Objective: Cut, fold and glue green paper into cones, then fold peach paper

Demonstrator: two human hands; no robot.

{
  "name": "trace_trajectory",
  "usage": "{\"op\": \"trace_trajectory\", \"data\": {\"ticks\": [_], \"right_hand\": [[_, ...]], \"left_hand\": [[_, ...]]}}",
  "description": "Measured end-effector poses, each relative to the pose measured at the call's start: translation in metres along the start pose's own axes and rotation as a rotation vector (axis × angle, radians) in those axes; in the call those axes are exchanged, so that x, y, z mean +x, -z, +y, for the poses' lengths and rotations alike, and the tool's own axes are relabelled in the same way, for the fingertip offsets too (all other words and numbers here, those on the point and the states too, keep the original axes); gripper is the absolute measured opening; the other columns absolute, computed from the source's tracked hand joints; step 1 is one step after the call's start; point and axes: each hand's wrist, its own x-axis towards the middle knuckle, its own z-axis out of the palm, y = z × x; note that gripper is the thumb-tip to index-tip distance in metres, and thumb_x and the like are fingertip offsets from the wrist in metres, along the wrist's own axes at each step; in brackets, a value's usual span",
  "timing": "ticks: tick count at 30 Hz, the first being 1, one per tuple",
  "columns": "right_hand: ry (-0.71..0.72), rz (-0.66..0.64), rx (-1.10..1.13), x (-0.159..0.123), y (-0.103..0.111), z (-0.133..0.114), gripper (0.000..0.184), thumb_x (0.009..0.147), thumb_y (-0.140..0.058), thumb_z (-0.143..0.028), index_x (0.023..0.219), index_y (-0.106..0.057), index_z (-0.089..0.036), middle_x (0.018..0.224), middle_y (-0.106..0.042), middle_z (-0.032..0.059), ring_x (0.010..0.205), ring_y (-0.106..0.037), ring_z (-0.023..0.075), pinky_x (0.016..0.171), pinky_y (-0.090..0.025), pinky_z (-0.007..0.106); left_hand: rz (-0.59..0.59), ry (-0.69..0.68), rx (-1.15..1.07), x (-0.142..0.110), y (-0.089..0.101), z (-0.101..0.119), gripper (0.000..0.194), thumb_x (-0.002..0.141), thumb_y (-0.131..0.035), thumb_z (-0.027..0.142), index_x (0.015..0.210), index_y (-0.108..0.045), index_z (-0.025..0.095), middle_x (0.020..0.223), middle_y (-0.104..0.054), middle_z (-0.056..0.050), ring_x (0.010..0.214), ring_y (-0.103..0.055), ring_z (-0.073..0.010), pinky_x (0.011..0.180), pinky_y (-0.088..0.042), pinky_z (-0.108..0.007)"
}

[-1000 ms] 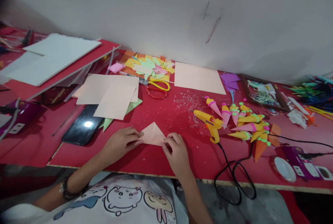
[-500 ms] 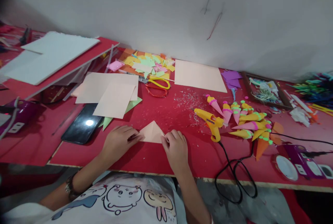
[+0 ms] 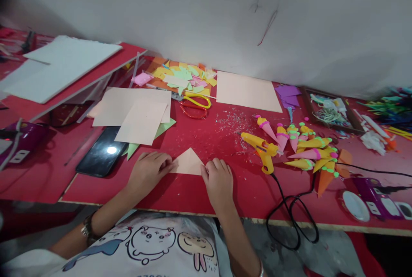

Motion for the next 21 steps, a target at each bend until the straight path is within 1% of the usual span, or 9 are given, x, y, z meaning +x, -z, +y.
{"op": "trace_trajectory", "data": {"ticks": [2, 5, 8, 10, 13, 16, 19, 20, 21], "right_hand": [[0.003, 0.008, -0.007, 0.000, 0.000, 0.000, 0.027, 0.085, -0.041, -0.030, 0.060, -0.045, -0.019, 0.067, -0.049, 0.0020, 0.066, -0.043, 0.0149, 0.063, -0.029, 0.027], [0.010, 0.018, 0.004, -0.001, -0.001, 0.000, 0.027, 0.085, -0.041, -0.030, 0.060, -0.045, -0.019, 0.067, -0.049, 0.0018, 0.066, -0.043, 0.0148, 0.063, -0.029, 0.027], [0.003, 0.027, 0.016, -0.001, -0.002, 0.002, 0.027, 0.085, -0.041, -0.030, 0.060, -0.045, -0.019, 0.066, -0.048, 0.0014, 0.066, -0.043, 0.0147, 0.063, -0.029, 0.027], [0.003, 0.032, 0.023, -0.001, -0.003, 0.003, 0.027, 0.085, -0.041, -0.030, 0.060, -0.044, -0.019, 0.066, -0.048, 0.0011, 0.065, -0.042, 0.0145, 0.062, -0.029, 0.026], [0.017, 0.037, 0.030, -0.001, -0.004, 0.004, 0.027, 0.084, -0.041, -0.030, 0.060, -0.043, -0.019, 0.065, -0.047, 0.0006, 0.064, -0.041, 0.0143, 0.062, -0.029, 0.026], [0.024, 0.041, 0.024, -0.001, -0.004, 0.004, 0.027, 0.084, -0.042, -0.030, 0.059, -0.043, -0.019, 0.064, -0.047, 0.0004, 0.064, -0.041, 0.0142, 0.062, -0.029, 0.026], [0.017, 0.036, 0.015, -0.001, -0.004, 0.004, 0.027, 0.084, -0.041, -0.030, 0.059, -0.043, -0.019, 0.064, -0.047, 0.0005, 0.064, -0.042, 0.0143, 0.062, -0.029, 0.026], [0.015, 0.036, 0.014, -0.001, -0.004, 0.004, 0.027, 0.084, -0.041, -0.030, 0.059, -0.043, -0.019, 0.065, -0.047, 0.0005, 0.064, -0.042, 0.0143, 0.062, -0.029, 0.026], [0.013, 0.038, 0.015, -0.001, -0.004, 0.003, 0.027, 0.084, -0.041, -0.030, 0.059, -0.043, -0.019, 0.065, -0.047, 0.0005, 0.065, -0.042, 0.0143, 0.062, -0.029, 0.026]], "left_hand": [[0.001, -0.033, 0.024, 0.000, 0.000, -0.003, 0.021, 0.084, -0.043, 0.033, 0.074, -0.054, 0.018, 0.069, -0.059, 0.000, 0.069, -0.051, -0.0154, 0.065, -0.030, -0.029], [0.001, -0.104, 0.089, -0.005, 0.004, -0.013, 0.018, 0.084, -0.043, 0.033, 0.086, -0.055, 0.020, 0.083, -0.060, -0.002, 0.081, -0.051, -0.0181, 0.070, -0.031, -0.031], [0.027, -0.103, 0.173, -0.016, 0.015, -0.031, 0.023, 0.082, -0.047, 0.034, 0.101, -0.053, 0.022, 0.098, -0.058, -0.004, 0.092, -0.048, -0.0217, 0.076, -0.031, -0.034], [0.053, -0.084, 0.184, -0.026, 0.027, -0.048, 0.025, 0.081, -0.048, 0.036, 0.103, -0.052, 0.025, 0.101, -0.057, -0.004, 0.092, -0.048, -0.0223, 0.077, -0.032, -0.035], [0.219, 0.035, 0.112, -0.038, 0.048, -0.080, 0.022, 0.081, -0.047, 0.039, 0.095, -0.053, 0.023, 0.097, -0.057, -0.004, 0.092, -0.049, -0.0203, 0.081, -0.034, -0.034], [0.355, 0.191, 0.086, -0.041, 0.063, -0.117, 0.025, 0.083, -0.041, 0.037, 0.098, -0.050, 0.020, 0.097, -0.056, -0.004, 0.096, -0.048, -0.0196, 0.088, -0.034, -0.033], [0.361, 0.316, 0.043, -0.028, 0.068, -0.154, 0.044, 0.081, -0.042, 0.041, 0.116, -0.040, 0.015, 0.112, -0.050, -0.009, 0.104, -0.045, -0.0210, 0.091, -0.033, -0.034], [0.345, 0.361, 0.016, -0.021, 0.068, -0.163, 0.051, 0.079, -0.043, 0.042, 0.120, -0.036, 0.012, 0.115, -0.048, -0.011, 0.105, -0.045, -0.0216, 0.091, -0.034, -0.035], [0.283, 0.384, -0.025, -0.013, 0.067, -0.170, 0.054, 0.080, -0.042, 0.041, 0.123, -0.033, 0.010, 0.116, -0.048, -0.012, 0.104, -0.046, -0.0210, 0.089, -0.037, -0.033]]}}
